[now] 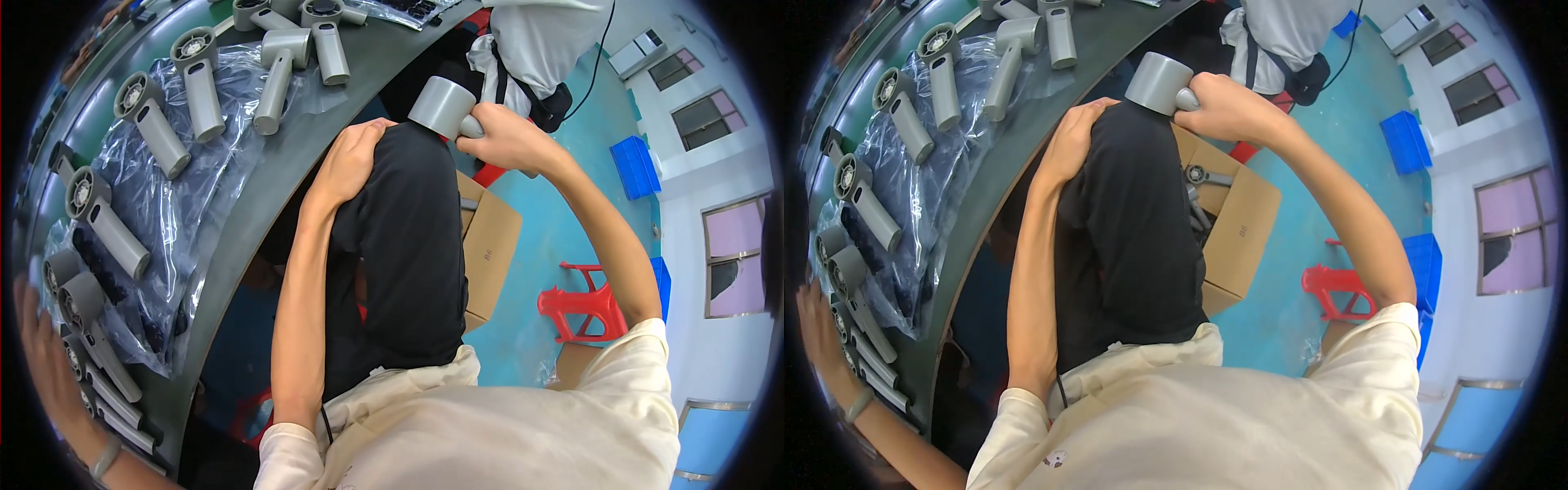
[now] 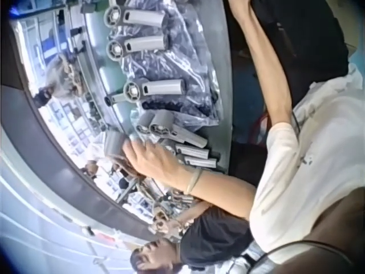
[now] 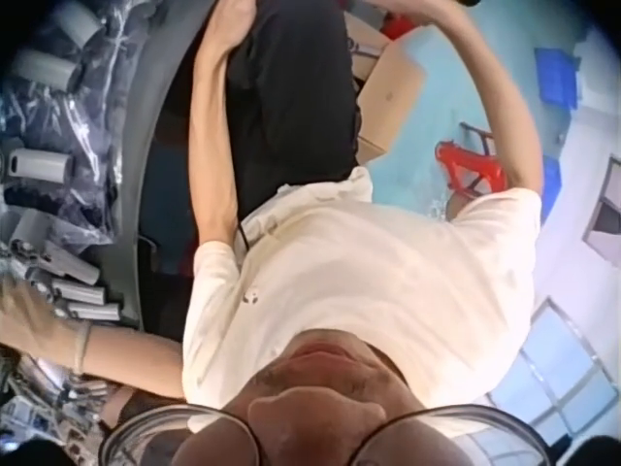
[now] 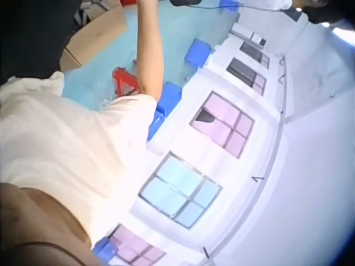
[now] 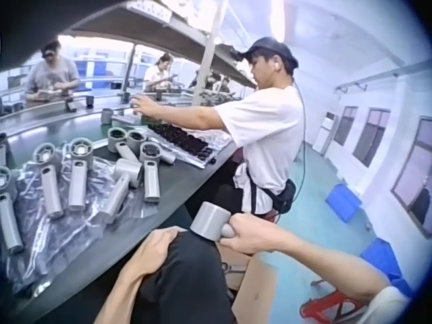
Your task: The person assembles black internal components into grey handheld device plastic housings by hand, then secures them with black caps.
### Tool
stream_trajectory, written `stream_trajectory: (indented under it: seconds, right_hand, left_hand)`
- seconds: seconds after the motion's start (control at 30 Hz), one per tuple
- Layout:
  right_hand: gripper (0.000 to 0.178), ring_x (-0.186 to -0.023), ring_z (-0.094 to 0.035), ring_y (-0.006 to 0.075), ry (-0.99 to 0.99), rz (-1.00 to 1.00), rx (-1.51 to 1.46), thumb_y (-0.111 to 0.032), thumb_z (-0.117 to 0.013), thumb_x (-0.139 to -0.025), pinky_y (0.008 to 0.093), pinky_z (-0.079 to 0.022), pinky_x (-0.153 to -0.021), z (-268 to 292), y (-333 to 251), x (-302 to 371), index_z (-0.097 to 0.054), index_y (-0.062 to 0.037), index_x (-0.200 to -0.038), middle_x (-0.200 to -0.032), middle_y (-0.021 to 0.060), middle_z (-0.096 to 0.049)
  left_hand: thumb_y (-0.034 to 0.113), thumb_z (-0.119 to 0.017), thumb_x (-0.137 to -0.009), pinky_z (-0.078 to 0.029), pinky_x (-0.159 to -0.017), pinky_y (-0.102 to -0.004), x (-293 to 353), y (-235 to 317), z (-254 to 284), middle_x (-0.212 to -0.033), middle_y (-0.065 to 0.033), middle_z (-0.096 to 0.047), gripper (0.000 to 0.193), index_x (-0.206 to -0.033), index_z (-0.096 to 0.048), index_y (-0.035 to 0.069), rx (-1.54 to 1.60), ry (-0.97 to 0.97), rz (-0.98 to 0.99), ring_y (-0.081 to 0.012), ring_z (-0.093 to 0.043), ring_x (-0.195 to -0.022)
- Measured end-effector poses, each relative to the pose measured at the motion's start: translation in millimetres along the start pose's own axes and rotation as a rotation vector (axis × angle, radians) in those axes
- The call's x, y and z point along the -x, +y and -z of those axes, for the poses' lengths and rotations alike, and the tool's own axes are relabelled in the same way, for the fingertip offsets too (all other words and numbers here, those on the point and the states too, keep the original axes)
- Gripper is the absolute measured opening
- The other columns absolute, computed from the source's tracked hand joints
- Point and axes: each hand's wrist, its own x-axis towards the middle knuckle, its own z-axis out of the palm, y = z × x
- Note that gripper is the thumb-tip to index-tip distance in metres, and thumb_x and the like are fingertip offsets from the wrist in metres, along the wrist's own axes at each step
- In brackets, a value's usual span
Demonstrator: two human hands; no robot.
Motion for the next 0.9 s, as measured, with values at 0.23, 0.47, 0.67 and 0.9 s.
stream_trajectory:
  seconds: [0.23,0.47,0.67,0.9]
  right_hand:
    - [0.039,-0.049,-0.042,0.0062,0.148,-0.216,-0.392,-0.022,-0.059,-0.081,0.0253,-0.036,-0.043,38.6,19.8,2.2,-0.05,0.0004,-0.112,-0.062,0.0003,-0.046]
    - [0.036,-0.073,-0.061,0.0329,0.02,0.065,0.029,-0.024,-0.063,-0.074,0.0405,-0.047,-0.068,-3.8,6.5,-4.8,-0.058,0.0096,-0.087,-0.077,0.0244,-0.059]
    - [0.034,-0.067,-0.062,0.0276,0.104,-0.032,0.011,-0.022,-0.062,-0.075,0.0348,-0.048,-0.062,34.5,31.2,-2.2,-0.059,0.007,-0.093,-0.068,0.021,-0.06]
    - [0.034,-0.062,-0.064,0.0319,0.176,0.091,-0.085,-0.021,-0.062,-0.076,0.0396,-0.049,-0.056,21.0,0.9,10.7,-0.057,0.0128,-0.077,-0.068,0.0254,-0.061]
  left_hand:
    - [0.022,-0.031,-0.092,-0.042,-0.085,-0.0306,-3.8,-2.3,-2.7,-0.089,-0.0186,-0.065,0.042,-0.098,-0.059,-0.009,0.012,-0.012,-0.015,-0.0241,-0.06,-0.086]
    - [0.021,-0.031,-0.092,-0.043,-0.084,-0.0315,5.6,-1.2,-0.5,-0.088,-0.0186,-0.065,0.042,-0.097,-0.06,-0.009,-0.029,0.02,-0.045,-0.0249,-0.06,-0.084]
    - [0.02,-0.033,-0.091,-0.039,-0.09,-0.0284,-2.7,12.4,-5.3,-0.097,-0.0135,-0.064,0.039,-0.097,-0.059,-0.009,0.027,-0.039,0.006,-0.02,-0.057,-0.093]
    - [0.02,-0.033,-0.093,-0.042,-0.088,-0.0319,-0.1,-1.2,-3.8,-0.093,-0.0197,-0.065,0.039,-0.101,-0.06,-0.007,0.015,-0.014,-0.008,-0.0266,-0.062,-0.095]
